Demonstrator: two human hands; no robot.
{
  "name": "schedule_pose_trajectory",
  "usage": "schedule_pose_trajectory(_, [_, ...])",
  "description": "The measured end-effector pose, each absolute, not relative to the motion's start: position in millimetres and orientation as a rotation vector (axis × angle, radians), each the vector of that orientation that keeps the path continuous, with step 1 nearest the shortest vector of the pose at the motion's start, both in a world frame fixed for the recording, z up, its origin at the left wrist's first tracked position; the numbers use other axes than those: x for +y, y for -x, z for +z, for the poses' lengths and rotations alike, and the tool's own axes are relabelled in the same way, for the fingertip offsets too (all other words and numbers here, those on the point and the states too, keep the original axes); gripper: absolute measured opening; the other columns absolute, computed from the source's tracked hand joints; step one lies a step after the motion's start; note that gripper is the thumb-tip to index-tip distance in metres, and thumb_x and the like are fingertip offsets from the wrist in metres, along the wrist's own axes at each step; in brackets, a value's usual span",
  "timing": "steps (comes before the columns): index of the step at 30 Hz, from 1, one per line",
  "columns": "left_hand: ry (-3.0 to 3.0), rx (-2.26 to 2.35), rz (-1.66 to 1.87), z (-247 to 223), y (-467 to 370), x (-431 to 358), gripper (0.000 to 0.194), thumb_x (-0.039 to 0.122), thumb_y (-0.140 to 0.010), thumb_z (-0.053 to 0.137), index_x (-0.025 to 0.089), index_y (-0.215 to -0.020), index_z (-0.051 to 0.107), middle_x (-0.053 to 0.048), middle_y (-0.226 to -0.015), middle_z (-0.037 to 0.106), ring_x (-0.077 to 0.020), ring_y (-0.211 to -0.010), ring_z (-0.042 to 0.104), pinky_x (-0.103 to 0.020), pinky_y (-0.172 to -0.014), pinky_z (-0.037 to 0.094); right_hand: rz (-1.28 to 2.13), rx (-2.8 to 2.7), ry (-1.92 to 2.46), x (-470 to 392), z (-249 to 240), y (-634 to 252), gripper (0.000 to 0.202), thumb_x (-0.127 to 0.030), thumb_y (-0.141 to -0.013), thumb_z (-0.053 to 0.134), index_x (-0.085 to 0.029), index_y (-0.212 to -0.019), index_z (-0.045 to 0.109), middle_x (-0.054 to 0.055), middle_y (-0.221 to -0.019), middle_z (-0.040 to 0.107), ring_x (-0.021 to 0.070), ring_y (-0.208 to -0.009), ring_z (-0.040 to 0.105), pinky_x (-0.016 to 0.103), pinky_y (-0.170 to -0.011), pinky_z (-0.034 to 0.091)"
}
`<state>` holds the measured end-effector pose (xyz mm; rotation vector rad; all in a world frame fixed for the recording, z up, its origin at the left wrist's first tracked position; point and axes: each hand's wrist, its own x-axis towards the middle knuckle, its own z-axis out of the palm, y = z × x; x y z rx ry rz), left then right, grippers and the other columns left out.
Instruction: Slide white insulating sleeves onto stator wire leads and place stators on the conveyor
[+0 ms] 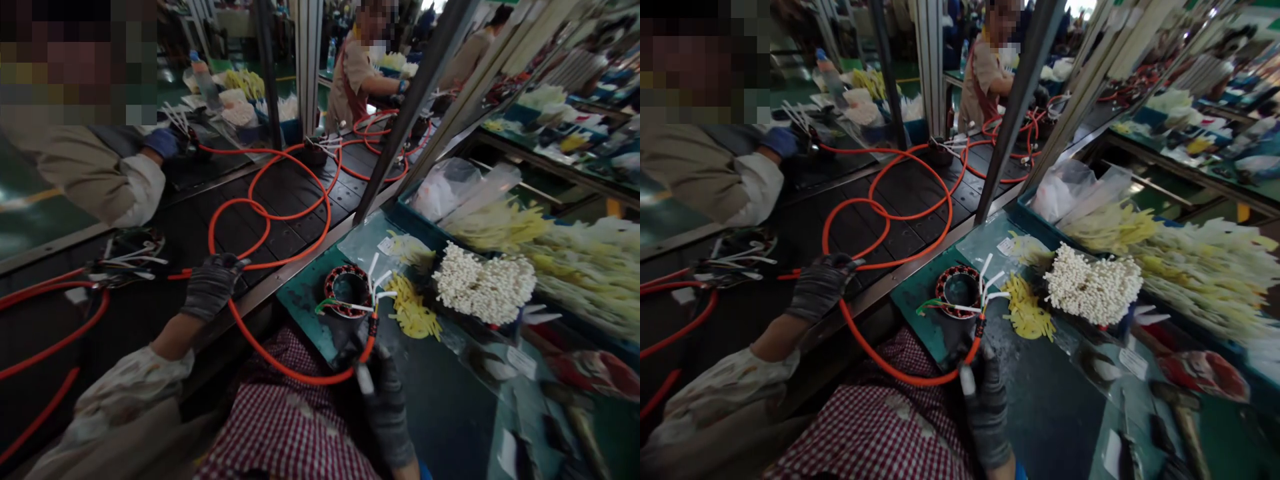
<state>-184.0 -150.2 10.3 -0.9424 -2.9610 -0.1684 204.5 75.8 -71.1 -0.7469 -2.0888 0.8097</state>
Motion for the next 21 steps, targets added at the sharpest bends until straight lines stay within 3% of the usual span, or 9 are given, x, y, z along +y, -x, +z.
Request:
schedule_pose_trajectory(2, [1.003, -2.909, -0.155, 20, 176, -139, 0.037, 0.02, -0.106, 0.054, 0.019, -0.128, 0.083, -0.018, -0.15, 0.074, -0.0451, -0.137, 0.066, -0.066, -0.117, 0.053, 0.77, -2.12, 0.791, 71, -62, -197, 0.057, -0.054, -0.111, 0.067, -0.022, -0.158, 0.062, 0.017, -0.132, 0.083, 0.0312, -0.108, 0.084, 0.045, -0.089, 0.074])
schedule_pose_trajectory(5, [1.343, -2.781, -0.211, 30, 162, -103, 0.041, 0.022, -0.107, 0.053, 0.025, -0.137, 0.081, -0.01, -0.162, 0.069, -0.0383, -0.148, 0.061, -0.063, -0.13, 0.043, 0.843, -2.126, 0.825, 72, -48, -182, 0.062, -0.051, -0.111, 0.064, -0.021, -0.164, 0.054, 0.019, -0.148, 0.075, 0.0322, -0.126, 0.078, 0.049, -0.106, 0.068])
schedule_pose_trajectory(8, [1.908, -2.535, -0.233, 30, 150, -52, 0.05, 0.038, -0.109, 0.06, 0.035, -0.157, 0.07, -0.004, -0.174, 0.06, -0.0333, -0.16, 0.053, -0.056, -0.14, 0.032, 0.845, -2.066, 0.85, 75, -44, -172, 0.057, -0.048, -0.109, 0.066, -0.023, -0.159, 0.057, 0.016, -0.139, 0.076, 0.0306, -0.124, 0.077, 0.05, -0.108, 0.067])
schedule_pose_trajectory(10, [2.257, -2.264, -0.234, 26, 146, -20, 0.052, 0.042, -0.109, 0.063, 0.037, -0.16, 0.068, -0.003, -0.174, 0.061, -0.032, -0.166, 0.048, -0.054, -0.142, 0.027, 0.823, -2.044, 0.861, 75, -47, -170, 0.055, -0.048, -0.108, 0.067, -0.023, -0.157, 0.059, 0.014, -0.132, 0.078, 0.0302, -0.119, 0.077, 0.05, -0.105, 0.068])
schedule_pose_trajectory(15, [2.437, -1.886, -0.281, 9, 132, 9, 0.03, 0.032, -0.109, 0.063, 0.034, -0.13, 0.084, -0.002, -0.142, 0.083, -0.0306, -0.149, 0.062, -0.05, -0.134, 0.036, 0.751, -2.048, 0.888, 77, -51, -164, 0.052, -0.047, -0.111, 0.063, -0.024, -0.158, 0.061, 0.017, -0.14, 0.078, 0.0332, -0.122, 0.078, 0.056, -0.107, 0.068])
schedule_pose_trajectory(17, [2.303, -1.866, -0.34, 5, 121, 2, 0.026, 0.041, -0.108, 0.067, 0.03, -0.12, 0.086, -0.007, -0.128, 0.085, -0.0345, -0.135, 0.068, -0.052, -0.122, 0.044, 0.742, -2.064, 0.875, 84, -48, -159, 0.05, -0.046, -0.112, 0.062, -0.025, -0.157, 0.062, 0.017, -0.14, 0.08, 0.0337, -0.122, 0.079, 0.056, -0.107, 0.069])
schedule_pose_trajectory(21, [2.185, -1.875, -0.59, 13, 105, -10, 0.042, 0.067, -0.1, 0.073, 0.027, -0.105, 0.084, -0.009, -0.099, 0.081, -0.0349, -0.11, 0.07, -0.051, -0.108, 0.049, 0.803, -2.086, 0.836, 106, -41, -151, 0.044, -0.042, -0.112, 0.062, -0.028, -0.153, 0.068, 0.013, -0.138, 0.083, 0.0327, -0.124, 0.081, 0.057, -0.11, 0.069])
